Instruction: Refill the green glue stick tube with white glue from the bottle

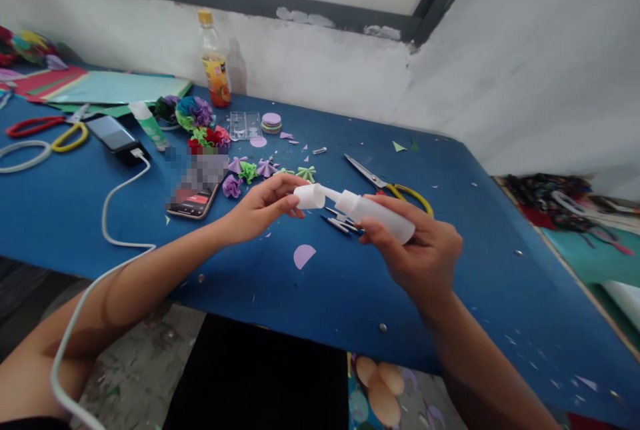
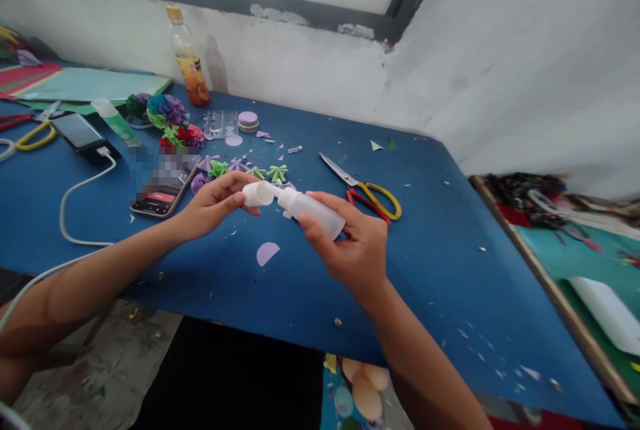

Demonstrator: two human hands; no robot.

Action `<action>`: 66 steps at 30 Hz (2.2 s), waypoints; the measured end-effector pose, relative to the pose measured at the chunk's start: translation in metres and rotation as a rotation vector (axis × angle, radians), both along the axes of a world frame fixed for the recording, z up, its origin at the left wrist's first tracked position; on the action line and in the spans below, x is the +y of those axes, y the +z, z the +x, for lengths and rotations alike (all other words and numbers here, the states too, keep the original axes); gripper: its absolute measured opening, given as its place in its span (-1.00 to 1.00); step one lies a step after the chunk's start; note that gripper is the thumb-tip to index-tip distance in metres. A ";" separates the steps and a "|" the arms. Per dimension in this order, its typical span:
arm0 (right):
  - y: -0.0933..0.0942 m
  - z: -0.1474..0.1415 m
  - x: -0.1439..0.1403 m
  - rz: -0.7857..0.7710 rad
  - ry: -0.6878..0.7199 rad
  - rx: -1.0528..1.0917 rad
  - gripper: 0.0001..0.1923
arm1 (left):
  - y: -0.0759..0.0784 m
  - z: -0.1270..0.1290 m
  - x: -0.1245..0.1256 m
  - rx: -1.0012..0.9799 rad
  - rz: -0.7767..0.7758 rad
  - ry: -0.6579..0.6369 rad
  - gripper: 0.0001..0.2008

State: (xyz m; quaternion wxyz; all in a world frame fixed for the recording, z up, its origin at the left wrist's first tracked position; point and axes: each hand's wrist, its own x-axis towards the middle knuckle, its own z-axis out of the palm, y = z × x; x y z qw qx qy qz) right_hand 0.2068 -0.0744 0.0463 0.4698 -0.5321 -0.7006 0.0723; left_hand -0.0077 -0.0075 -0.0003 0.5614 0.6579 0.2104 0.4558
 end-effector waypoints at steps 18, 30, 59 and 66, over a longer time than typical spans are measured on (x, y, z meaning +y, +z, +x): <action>-0.002 -0.001 0.000 0.060 -0.018 -0.044 -0.73 | -0.003 0.000 0.001 -0.015 -0.002 -0.034 -0.72; -0.004 0.002 0.003 0.138 0.027 -0.081 -0.75 | -0.005 0.001 0.001 -0.021 0.015 -0.029 -0.73; -0.001 -0.005 -0.007 0.116 -0.039 -0.119 -0.74 | -0.003 0.000 -0.005 -0.017 0.453 0.278 -0.68; 0.000 -0.005 -0.008 0.100 -0.047 -0.111 -0.73 | -0.003 0.000 -0.005 -0.012 0.578 0.307 -0.70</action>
